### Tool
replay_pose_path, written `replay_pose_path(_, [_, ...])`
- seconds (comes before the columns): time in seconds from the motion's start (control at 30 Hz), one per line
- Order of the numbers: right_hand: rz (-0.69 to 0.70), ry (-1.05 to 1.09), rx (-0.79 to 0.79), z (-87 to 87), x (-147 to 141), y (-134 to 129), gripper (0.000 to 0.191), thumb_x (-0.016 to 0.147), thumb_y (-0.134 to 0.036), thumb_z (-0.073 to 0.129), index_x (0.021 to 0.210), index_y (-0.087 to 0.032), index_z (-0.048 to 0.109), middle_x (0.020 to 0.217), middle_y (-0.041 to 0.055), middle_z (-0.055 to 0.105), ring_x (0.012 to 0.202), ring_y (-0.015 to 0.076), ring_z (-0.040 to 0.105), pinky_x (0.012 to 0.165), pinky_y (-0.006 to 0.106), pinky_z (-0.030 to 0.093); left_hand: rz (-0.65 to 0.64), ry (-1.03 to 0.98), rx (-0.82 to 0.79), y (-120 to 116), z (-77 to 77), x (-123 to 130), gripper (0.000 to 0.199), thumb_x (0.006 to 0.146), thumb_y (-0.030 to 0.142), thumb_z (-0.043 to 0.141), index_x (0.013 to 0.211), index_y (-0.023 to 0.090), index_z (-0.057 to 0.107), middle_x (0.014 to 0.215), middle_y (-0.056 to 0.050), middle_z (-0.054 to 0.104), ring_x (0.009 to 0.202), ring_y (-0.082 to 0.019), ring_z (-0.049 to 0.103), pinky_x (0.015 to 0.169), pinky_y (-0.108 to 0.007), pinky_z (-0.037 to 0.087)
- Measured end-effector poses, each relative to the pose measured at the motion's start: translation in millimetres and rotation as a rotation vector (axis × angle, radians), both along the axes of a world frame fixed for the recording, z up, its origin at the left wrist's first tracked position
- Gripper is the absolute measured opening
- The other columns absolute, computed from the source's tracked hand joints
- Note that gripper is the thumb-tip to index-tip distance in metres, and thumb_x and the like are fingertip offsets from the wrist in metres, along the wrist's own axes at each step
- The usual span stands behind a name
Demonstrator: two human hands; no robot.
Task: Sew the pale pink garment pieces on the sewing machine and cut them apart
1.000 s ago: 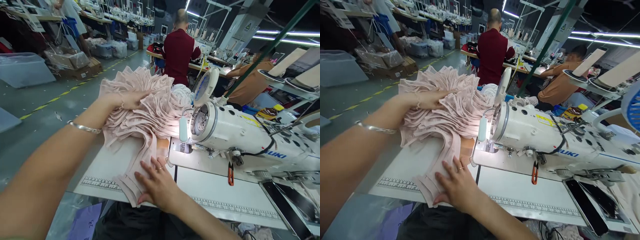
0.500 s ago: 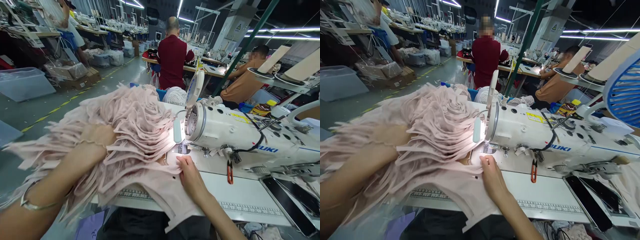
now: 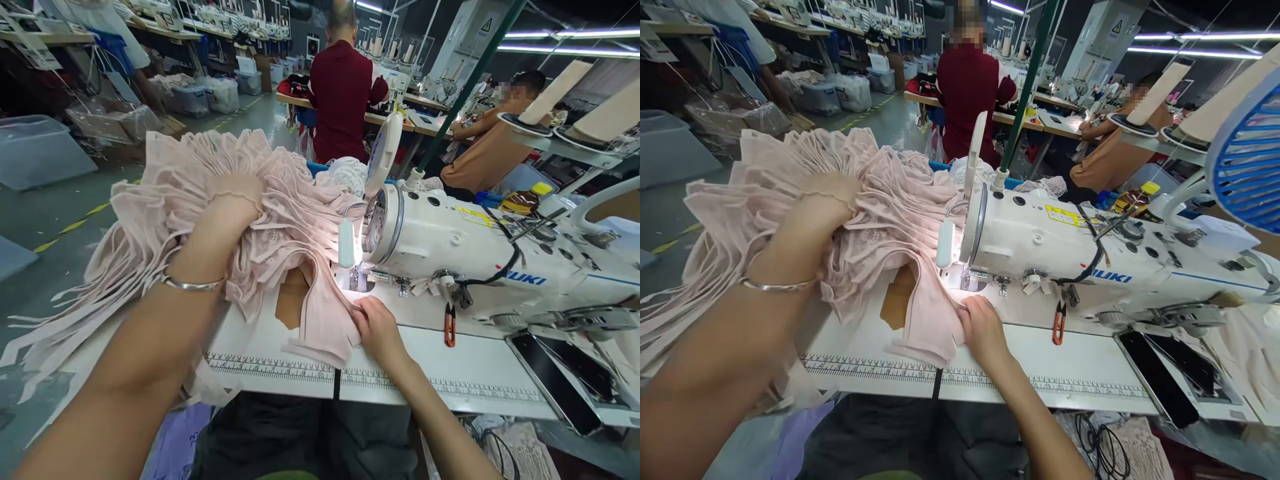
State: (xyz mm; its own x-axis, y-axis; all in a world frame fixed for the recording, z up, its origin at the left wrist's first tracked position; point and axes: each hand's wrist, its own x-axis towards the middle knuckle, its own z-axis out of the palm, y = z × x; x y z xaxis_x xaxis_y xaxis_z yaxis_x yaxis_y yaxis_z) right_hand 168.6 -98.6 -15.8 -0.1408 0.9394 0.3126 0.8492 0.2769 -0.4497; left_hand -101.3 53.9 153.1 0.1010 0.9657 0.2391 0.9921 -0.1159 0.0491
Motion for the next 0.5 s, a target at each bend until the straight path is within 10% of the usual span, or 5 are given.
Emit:
replay_pose_path(0.1, [-0.054,0.119,-0.070,8.1,2.7,4.1,0.008,0.089,-0.025,0.048,0.087,-0.023,0.056,0.083,0.0016,0.066,0.077,0.0182,0.059,0.069,0.027,0.043,0.080,-0.068,0.392,-46.1,-0.6,16.8,0.029,0.099,0.019,0.042,0.107,-0.002,0.061,0.104,-0.017,0.066,0.105,-0.030,0.060,0.089,-0.053,0.047])
replay_pose_path(0.17, [-0.093,0.175,-0.106,12.2,2.2,8.0,0.007,0.087,-0.028,0.050,0.084,-0.023,0.054,0.079,-0.0002,0.066,0.072,0.0174,0.059,0.067,0.026,0.043,-0.280,-0.035,0.633,-82.8,-26.6,33.2,0.028,0.100,0.015,0.037,0.094,0.006,0.063,0.091,-0.012,0.066,0.096,-0.025,0.063,0.088,-0.047,0.049])
replay_pose_path(0.3, [-0.102,0.166,-0.095,13.5,2.9,16.2,0.005,0.084,-0.027,0.053,0.084,-0.023,0.055,0.078,0.0000,0.066,0.073,0.0177,0.061,0.069,0.027,0.045,-1.083,0.199,0.346,-123.5,-106.9,68.4,0.022,0.093,0.003,0.045,0.094,0.011,0.065,0.088,-0.009,0.069,0.085,-0.019,0.065,0.084,-0.035,0.051])
replay_pose_path(0.4, [-0.183,0.018,-0.002,12.3,21.5,17.8,0.013,0.088,-0.026,0.049,0.090,-0.021,0.061,0.086,0.0064,0.068,0.084,0.0218,0.062,0.074,0.031,0.048,-1.096,0.294,0.230,-119.6,-140.2,82.7,0.035,0.093,0.005,0.047,0.125,0.012,0.060,0.126,-0.016,0.063,0.109,-0.028,0.063,0.092,-0.043,0.049])
replay_pose_path(0.5, [-0.406,-0.200,0.154,12.7,57.9,11.1,0.027,0.093,-0.023,0.040,0.095,-0.017,0.066,0.095,0.0147,0.067,0.090,0.0266,0.060,0.078,0.038,0.048,-0.895,0.403,0.107,-111.7,-139.3,85.4,0.048,0.093,0.003,0.045,0.139,0.015,0.051,0.127,-0.023,0.061,0.099,-0.030,0.068,0.076,-0.042,0.053])
